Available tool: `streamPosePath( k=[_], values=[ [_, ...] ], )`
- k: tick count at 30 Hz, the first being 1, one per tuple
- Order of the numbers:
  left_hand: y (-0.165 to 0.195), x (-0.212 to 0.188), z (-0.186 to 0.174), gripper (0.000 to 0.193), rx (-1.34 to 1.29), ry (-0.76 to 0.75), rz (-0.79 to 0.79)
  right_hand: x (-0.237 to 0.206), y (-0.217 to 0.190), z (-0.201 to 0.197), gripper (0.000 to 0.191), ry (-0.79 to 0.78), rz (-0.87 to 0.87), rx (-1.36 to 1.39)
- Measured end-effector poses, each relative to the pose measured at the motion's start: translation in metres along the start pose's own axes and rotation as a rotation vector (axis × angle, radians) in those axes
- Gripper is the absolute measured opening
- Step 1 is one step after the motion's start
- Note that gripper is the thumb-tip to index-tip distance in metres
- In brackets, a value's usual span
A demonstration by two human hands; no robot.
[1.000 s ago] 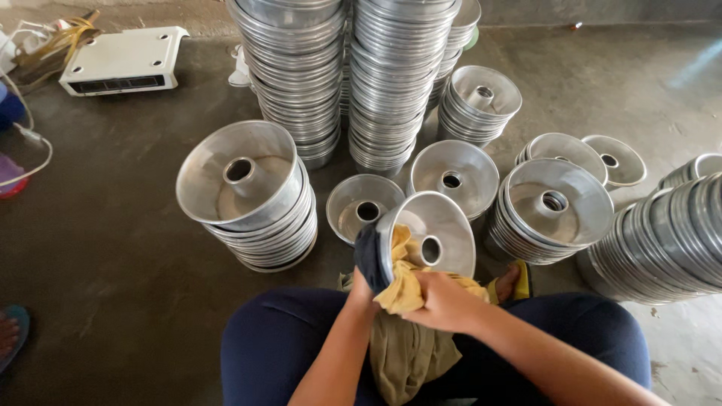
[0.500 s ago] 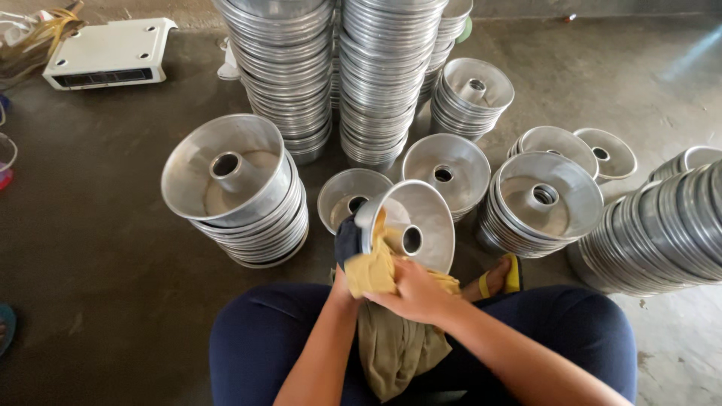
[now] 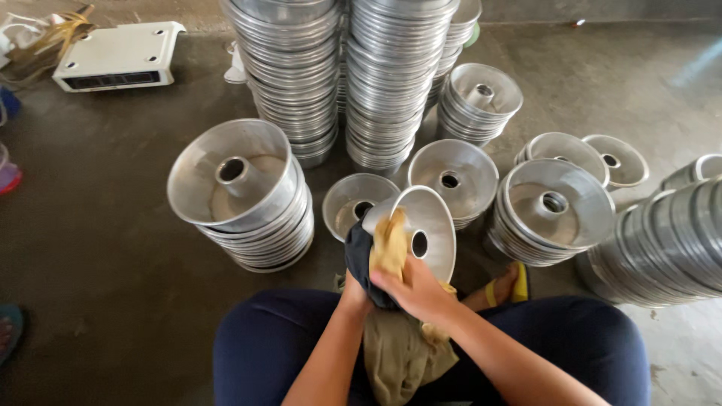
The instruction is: The person sits on the floor and wipes aluminum tube pans one at a time with a yellow cloth, holding each pan steady with a dark cloth in the other hand, then sets the wiped pan down among the surrounding stacks of pans.
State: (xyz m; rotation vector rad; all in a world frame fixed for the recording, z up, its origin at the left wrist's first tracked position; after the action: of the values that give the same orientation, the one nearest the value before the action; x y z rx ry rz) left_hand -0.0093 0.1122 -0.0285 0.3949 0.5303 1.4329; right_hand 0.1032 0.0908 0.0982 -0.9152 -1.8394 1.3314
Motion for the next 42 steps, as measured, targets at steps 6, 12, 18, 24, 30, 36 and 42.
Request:
streamPosePath(
  k=[6, 12, 18, 24, 30, 36, 42],
  values=[
    [-0.01, 0.015, 0.003, 0.05, -0.102, -0.09, -0.079, -0.001, 0.006, -0.042, 0.062, 0.044, -0.048, -0.421],
    [-0.021, 0.018, -0.002, 0.045, 0.418, 0.01, -0.006, 0.022, 0.05, -0.046, 0.041, 0.535, 0.517, 0.44],
    [0.011, 0.012, -0.001, 0.033, 0.136, 0.036, 0.074, -0.011, 0.003, -0.009, 0.045, -0.186, 0.082, -0.416],
    [-0.005, 0.018, 0.015, 0.044, 0.08, -0.058, -0.073, 0.012, -0.028, -0.056, 0.053, 0.203, 0.284, -0.16],
    [-0.003, 0.015, 0.007, 0.058, 0.487, -0.014, 0.103, 0.021, -0.018, -0.039, 0.068, 0.41, 0.15, 0.211],
    [0.002, 0.027, -0.002, 0.061, 0.096, 0.204, -0.083, -0.014, 0.006, -0.016, 0.063, -0.071, -0.056, -0.334],
    [-0.02, 0.029, -0.006, 0.054, 0.203, -0.092, -0.09, 0.025, 0.015, -0.058, 0.057, 0.371, 0.398, 0.142]
  ],
)
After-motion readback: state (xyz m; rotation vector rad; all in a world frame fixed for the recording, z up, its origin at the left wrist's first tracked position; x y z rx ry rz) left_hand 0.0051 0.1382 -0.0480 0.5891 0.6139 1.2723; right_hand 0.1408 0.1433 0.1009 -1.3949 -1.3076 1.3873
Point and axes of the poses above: each hand's wrist, its own x-axis towards the middle knuckle, its own z-axis out of the palm, y = z × x, the point moved 4 cm from there along x, towards the middle knuckle, and after that the axes turned 1 degree about -z, right-handed, at the moved point
